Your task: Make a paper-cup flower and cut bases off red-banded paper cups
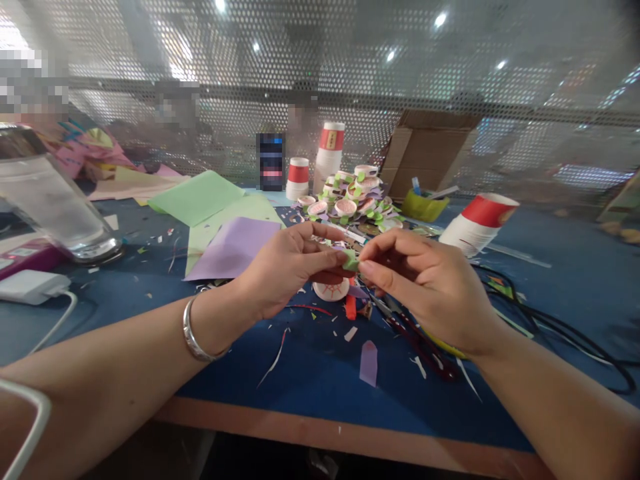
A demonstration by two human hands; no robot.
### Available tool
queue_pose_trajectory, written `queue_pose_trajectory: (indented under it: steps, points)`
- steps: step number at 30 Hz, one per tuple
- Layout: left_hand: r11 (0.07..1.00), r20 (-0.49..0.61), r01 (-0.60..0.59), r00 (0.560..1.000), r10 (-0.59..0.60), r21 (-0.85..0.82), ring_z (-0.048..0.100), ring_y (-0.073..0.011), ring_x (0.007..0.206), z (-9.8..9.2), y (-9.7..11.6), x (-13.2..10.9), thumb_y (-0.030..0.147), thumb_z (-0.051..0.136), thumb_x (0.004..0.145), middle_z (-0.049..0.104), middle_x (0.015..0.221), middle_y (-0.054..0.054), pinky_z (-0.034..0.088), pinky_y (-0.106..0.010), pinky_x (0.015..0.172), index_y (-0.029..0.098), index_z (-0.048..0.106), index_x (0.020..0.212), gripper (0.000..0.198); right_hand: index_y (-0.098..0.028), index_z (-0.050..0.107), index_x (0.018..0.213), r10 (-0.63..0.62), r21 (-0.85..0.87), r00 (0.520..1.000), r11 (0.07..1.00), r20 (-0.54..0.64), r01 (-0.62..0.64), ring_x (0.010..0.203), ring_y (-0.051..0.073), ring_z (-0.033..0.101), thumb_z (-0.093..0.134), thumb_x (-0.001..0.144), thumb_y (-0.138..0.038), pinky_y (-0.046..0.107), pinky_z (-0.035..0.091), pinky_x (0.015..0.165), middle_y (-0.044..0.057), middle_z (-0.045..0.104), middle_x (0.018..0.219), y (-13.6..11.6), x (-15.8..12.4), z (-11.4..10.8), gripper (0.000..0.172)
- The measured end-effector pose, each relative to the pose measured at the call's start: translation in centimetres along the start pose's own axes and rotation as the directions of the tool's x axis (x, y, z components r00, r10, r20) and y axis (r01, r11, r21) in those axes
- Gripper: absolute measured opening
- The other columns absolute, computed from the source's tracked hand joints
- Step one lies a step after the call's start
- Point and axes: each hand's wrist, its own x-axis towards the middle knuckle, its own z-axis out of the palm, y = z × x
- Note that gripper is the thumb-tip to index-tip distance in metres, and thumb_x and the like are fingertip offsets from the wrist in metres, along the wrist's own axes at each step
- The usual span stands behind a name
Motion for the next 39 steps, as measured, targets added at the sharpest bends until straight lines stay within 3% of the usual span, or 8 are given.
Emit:
queue_pose_trajectory:
  steps: [5,10,18,23,35,39]
  points:
    - [0.986,-0.005,-0.119,0.993,0.120,0.117,0.073,-0.0110,0.066,0.1,-0.2,-0.2,0.011,0.074,0.086,0.074,0.070,0.000,0.058,-0.021,0.067,0.014,0.064,0.106,0.022,-0.021,0.067,0.088,0.021,-0.003,1.000,1.000,-0.023,-0.021,0.060,0.010,0.057,0.070,0.092,-0.027,0.024,0.046,0.055,-0.003,0.063,0.073,0.0,0.1,0.0,0.008]
    - [0.931,0.068,-0.249,0.969,0.239,0.266,0.072,-0.0107,0.069,0.3,-0.3,-0.7,0.018,0.074,0.087,0.076,0.077,-0.001,0.059,-0.022,0.068,0.014,0.063,0.110,0.025,-0.021,0.068,0.089,0.055,0.009,0.997,0.998,-0.052,-0.054,0.059,0.010,0.058,0.073,0.090,-0.031,0.024,0.046,0.053,-0.002,0.064,0.071,-0.1,0.3,0.0,0.011]
    - [0.831,0.102,-0.343,0.937,0.333,0.439,0.070,-0.0127,0.066,0.4,0.0,-1.3,0.019,0.070,0.088,0.075,0.076,-0.001,0.054,-0.023,0.060,0.016,0.061,0.114,0.028,-0.022,0.068,0.085,0.053,0.006,0.996,0.999,-0.071,-0.053,0.056,0.011,0.058,0.077,0.086,-0.030,0.025,0.045,0.051,-0.003,0.063,0.066,-0.3,0.5,0.2,0.012]
    - [0.769,0.143,-0.409,0.909,0.393,0.491,0.072,-0.0136,0.071,0.4,-0.2,-1.4,0.025,0.074,0.088,0.078,0.083,-0.003,0.054,-0.024,0.063,0.017,0.060,0.117,0.033,-0.021,0.069,0.086,0.032,0.017,0.997,0.999,-0.074,-0.031,0.057,0.011,0.058,0.078,0.087,-0.032,0.025,0.045,0.053,-0.003,0.064,0.069,-0.3,0.4,0.2,0.014]
    - [0.586,0.197,-0.504,0.839,0.508,0.635,0.073,-0.0125,0.078,0.5,-0.1,-1.8,0.018,0.066,0.092,0.075,0.085,0.000,0.056,-0.023,0.068,0.019,0.062,0.110,0.018,-0.021,0.069,0.091,0.034,0.065,0.997,0.997,-0.071,-0.029,0.059,0.010,0.060,0.080,0.087,-0.041,0.024,0.048,0.054,-0.001,0.068,0.076,-0.4,0.4,0.3,0.023]
    - [0.583,0.183,-0.492,0.842,0.508,0.646,0.072,-0.0127,0.076,0.5,-0.2,-1.7,0.019,0.066,0.091,0.073,0.083,-0.001,0.056,-0.024,0.067,0.019,0.062,0.105,0.015,-0.022,0.069,0.088,0.040,0.057,0.997,0.998,-0.063,-0.036,0.058,0.012,0.060,0.079,0.086,-0.044,0.026,0.048,0.054,-0.002,0.066,0.071,-0.4,0.4,0.4,0.025]
